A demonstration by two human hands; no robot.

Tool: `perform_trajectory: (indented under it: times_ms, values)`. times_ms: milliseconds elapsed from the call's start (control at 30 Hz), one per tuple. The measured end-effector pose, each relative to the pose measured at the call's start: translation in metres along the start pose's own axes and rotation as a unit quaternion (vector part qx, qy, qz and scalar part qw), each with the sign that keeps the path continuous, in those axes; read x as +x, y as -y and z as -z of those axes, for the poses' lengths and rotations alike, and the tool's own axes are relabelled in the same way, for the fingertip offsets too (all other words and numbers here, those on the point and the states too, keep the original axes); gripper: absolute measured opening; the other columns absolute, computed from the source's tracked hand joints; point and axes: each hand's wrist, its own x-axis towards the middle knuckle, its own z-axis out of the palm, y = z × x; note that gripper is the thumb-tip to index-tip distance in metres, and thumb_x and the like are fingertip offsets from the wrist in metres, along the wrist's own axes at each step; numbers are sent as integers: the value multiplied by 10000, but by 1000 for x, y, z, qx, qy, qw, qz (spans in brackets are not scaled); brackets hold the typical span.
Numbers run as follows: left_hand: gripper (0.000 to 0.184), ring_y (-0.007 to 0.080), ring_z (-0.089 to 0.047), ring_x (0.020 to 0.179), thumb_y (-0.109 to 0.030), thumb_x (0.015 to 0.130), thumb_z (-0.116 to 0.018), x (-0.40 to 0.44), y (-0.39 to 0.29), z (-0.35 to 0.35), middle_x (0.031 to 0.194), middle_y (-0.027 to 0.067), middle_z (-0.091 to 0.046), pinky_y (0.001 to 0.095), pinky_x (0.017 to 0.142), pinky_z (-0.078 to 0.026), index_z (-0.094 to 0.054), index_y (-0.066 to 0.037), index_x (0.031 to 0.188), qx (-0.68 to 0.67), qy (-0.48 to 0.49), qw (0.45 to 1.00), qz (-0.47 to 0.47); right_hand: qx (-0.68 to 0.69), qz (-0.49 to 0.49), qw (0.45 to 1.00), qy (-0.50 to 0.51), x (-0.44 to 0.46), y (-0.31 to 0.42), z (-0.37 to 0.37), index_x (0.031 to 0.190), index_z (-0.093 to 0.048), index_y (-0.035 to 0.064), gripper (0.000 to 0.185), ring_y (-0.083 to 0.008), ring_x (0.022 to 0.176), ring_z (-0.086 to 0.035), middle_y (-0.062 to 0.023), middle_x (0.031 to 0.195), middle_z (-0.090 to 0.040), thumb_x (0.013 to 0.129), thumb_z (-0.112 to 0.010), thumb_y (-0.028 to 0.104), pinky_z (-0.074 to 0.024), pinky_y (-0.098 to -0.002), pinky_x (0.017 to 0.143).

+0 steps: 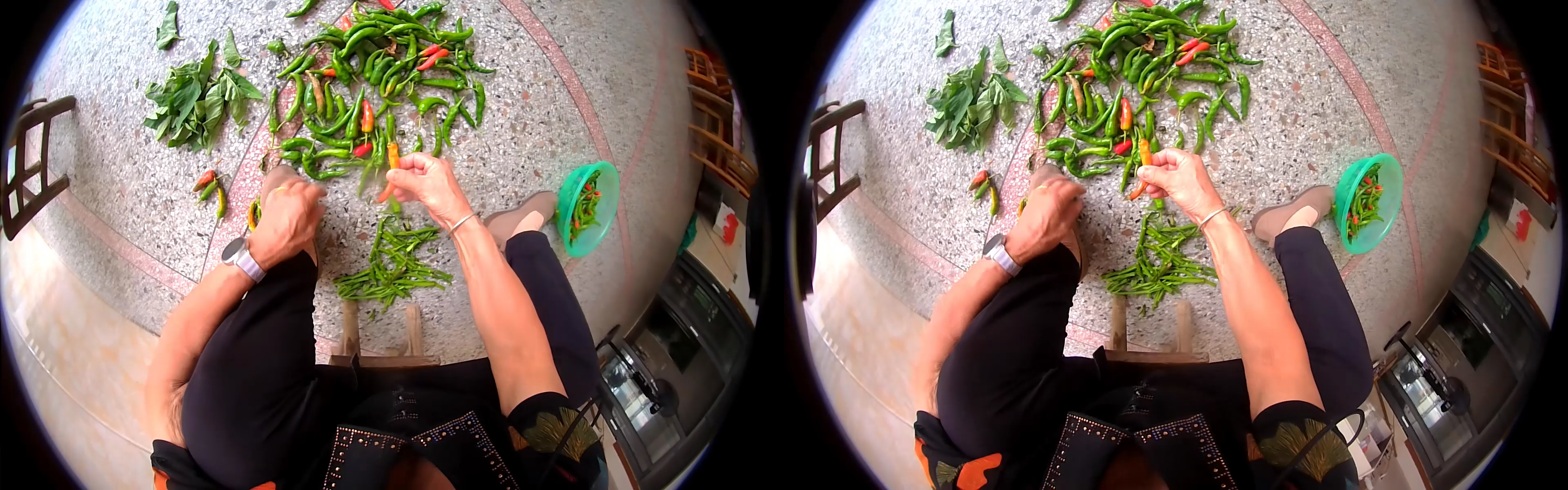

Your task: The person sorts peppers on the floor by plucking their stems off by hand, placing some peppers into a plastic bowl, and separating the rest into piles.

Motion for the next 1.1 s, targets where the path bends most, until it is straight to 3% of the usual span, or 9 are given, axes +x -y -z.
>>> perform_trajectory:
  times_ms: [67,100,200,367,467,767,833,967,1100]
  values:
    - [393,238,-622,1092,-279,974,-579,10,-14,17,1152,143,-645,406,949,-503,-567,19,1229,-286,15,953,104,1,9,1000,-14,-1,-2,-8,958,-628,-3,232,-104,663,-637,-55,821,-674,862,-741,175,-535,-235,612]
    - [441,181,-650,997,-327,1020,-506,9,-21,18,1103,117,-659,303,888,-528,-556,52,1240,-505,8,859,84,2,13,1000,-23,-4,1,-13,933,-616,2,209,-106,643,-634,-56,798,-666,861,-739,154,-536,-239,590]
    - [456,174,-637,1030,-315,1019,-514,14,-40,25,1112,135,-655,301,906,-523,-542,68,1266,-457,53,886,56,15,29,999,-24,-7,2,-23,897,-592,17,199,-102,623,-625,-47,776,-654,860,-739,146,-524,-234,564]
    - [436,85,-566,819,-276,975,-583,15,-41,18,904,6,-615,253,737,-485,-564,39,1276,-395,83,914,26,31,17,999,-11,-14,10,-31,925,-598,22,215,-90,633,-622,-38,787,-658,868,-734,178,-516,-232,577]
    - [380,76,-564,793,-288,974,-589,13,-40,16,868,-9,-609,247,718,-478,-619,9,1210,-393,97,914,27,74,-12,997,-8,-17,14,-35,936,-598,20,227,-91,624,-624,-42,778,-656,873,-731,192,-520,-231,561]
    - [293,75,-583,771,-307,988,-574,14,-45,13,837,-16,-615,260,719,-506,-659,-28,1020,-447,116,884,66,103,-28,994,-16,-22,5,-48,924,-592,36,228,-89,613,-617,-43,759,-655,878,-729,211,-476,-212,517]
    - [280,75,-586,768,-301,984,-582,13,-40,7,835,-20,-613,259,727,-510,-660,-34,1009,-505,113,853,72,112,-33,993,-22,-26,9,-54,925,-591,44,230,-80,611,-603,-35,756,-648,876,-733,218,-441,-200,512]
    - [259,77,-591,765,-288,981,-586,11,-39,6,836,-25,-614,260,746,-516,-662,-42,1006,-560,109,816,97,151,-21,988,-35,-27,4,-57,892,-585,35,214,-80,604,-594,-43,752,-647,879,-727,195,-480,-213,541]
    - [271,63,-565,757,-295,984,-582,12,-40,6,841,-32,-612,250,730,-493,-669,-40,1016,-524,78,842,97,143,13,989,-45,-27,-4,-58,903,-584,50,188,-66,629,-583,-18,763,-643,880,-725,172,-465,-210,546]
